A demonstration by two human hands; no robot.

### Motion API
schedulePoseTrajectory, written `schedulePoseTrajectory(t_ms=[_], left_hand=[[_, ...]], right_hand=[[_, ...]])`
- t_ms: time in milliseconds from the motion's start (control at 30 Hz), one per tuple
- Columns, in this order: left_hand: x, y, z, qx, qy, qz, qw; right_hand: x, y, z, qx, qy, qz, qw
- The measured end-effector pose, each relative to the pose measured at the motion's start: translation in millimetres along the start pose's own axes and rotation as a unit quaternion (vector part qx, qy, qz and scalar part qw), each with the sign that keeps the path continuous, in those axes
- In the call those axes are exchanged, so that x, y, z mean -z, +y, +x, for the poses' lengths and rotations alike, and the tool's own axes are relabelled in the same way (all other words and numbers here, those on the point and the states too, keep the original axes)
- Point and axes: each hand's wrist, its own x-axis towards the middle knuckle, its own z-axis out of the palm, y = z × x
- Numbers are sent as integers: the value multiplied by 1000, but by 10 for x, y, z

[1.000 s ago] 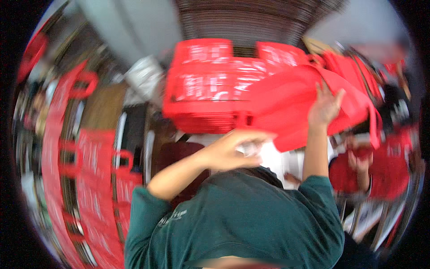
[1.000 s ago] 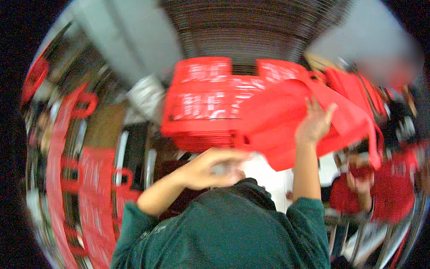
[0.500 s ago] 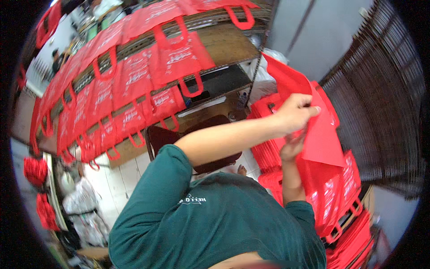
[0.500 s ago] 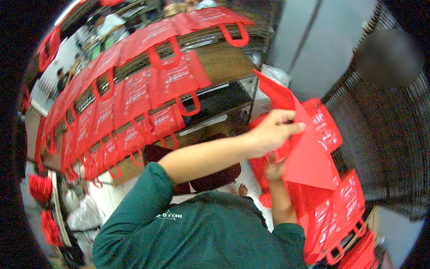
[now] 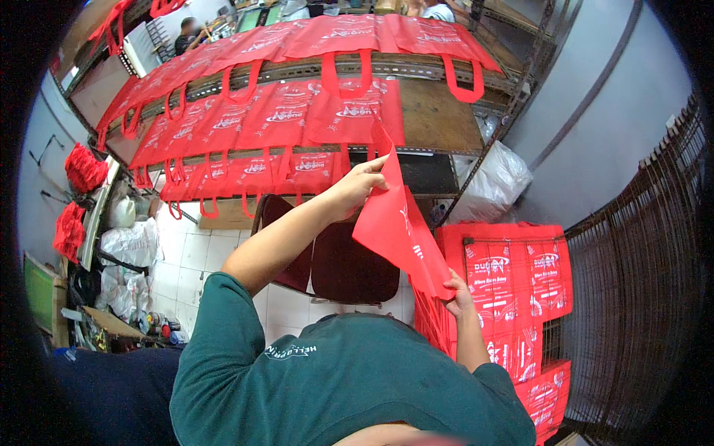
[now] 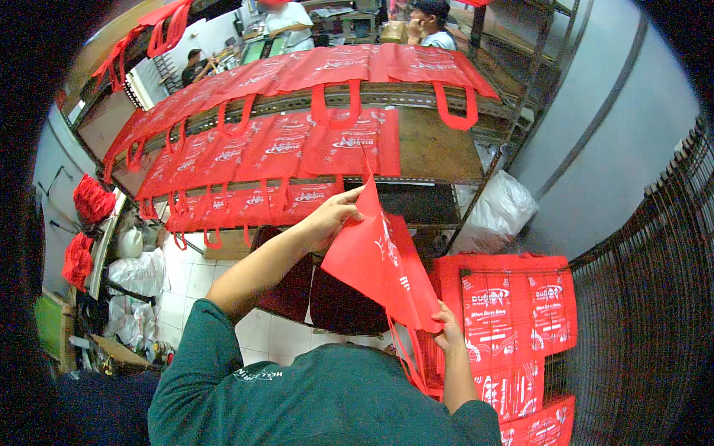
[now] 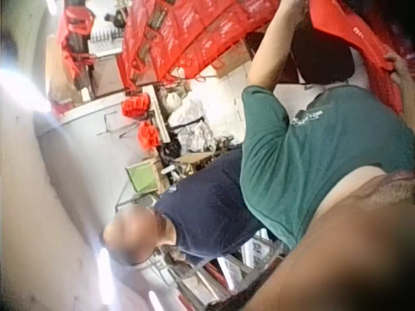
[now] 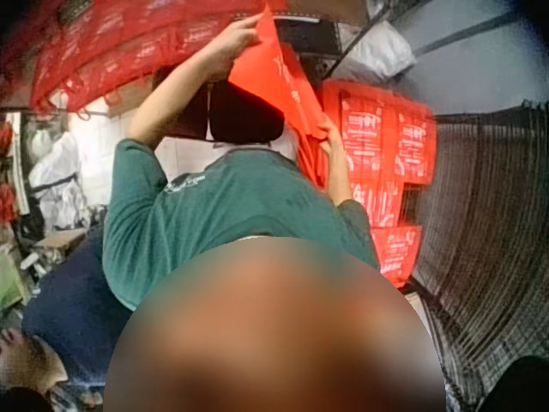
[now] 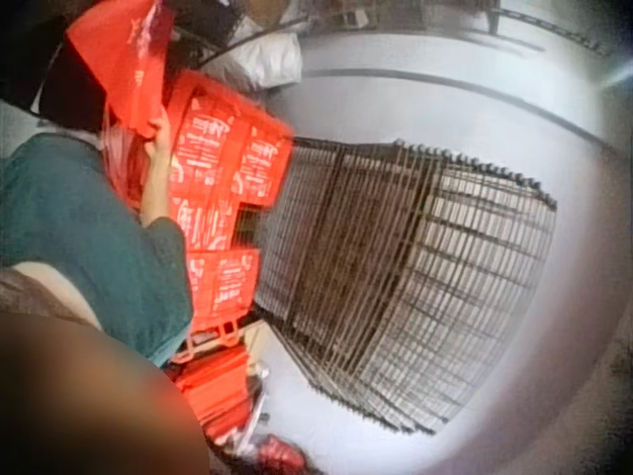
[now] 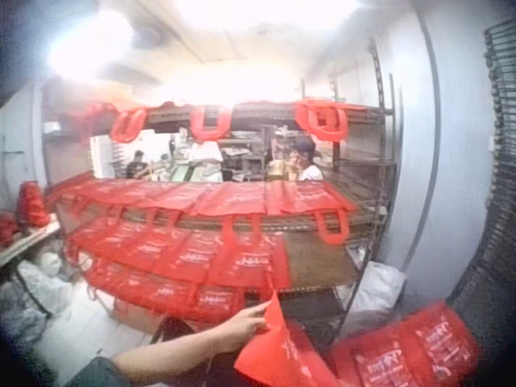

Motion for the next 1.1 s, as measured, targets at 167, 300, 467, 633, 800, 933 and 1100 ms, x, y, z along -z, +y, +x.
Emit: schedulePoseTrajectory(t_ms=[167, 300, 467, 633, 800, 933, 1100], left_hand=[[220, -31, -92, 22, 18, -5, 1000], [393, -271, -47, -1, 4, 57, 998], [367, -434, 197, -48, -8, 55, 997], [671, -571, 859, -51, 37, 140, 988], [777, -503, 1719, -75, 127, 199, 969], [1413, -686, 2605, -131, 185, 223, 948], [1650, -568, 3436, -115, 378, 392, 831]], right_hand=[[-152, -307, 136, 75, -10, -73, 994], [-270, -476, 3, 138, 53, -111, 983], [36, -823, 143, 205, 140, -257, 934], [61, -1282, 779, 256, 149, -291, 910], [599, -1925, 1790, 319, 161, -389, 849], [612, -2309, 2808, 389, 106, -398, 824], [439, -2635, 3891, 520, 95, -440, 726]])
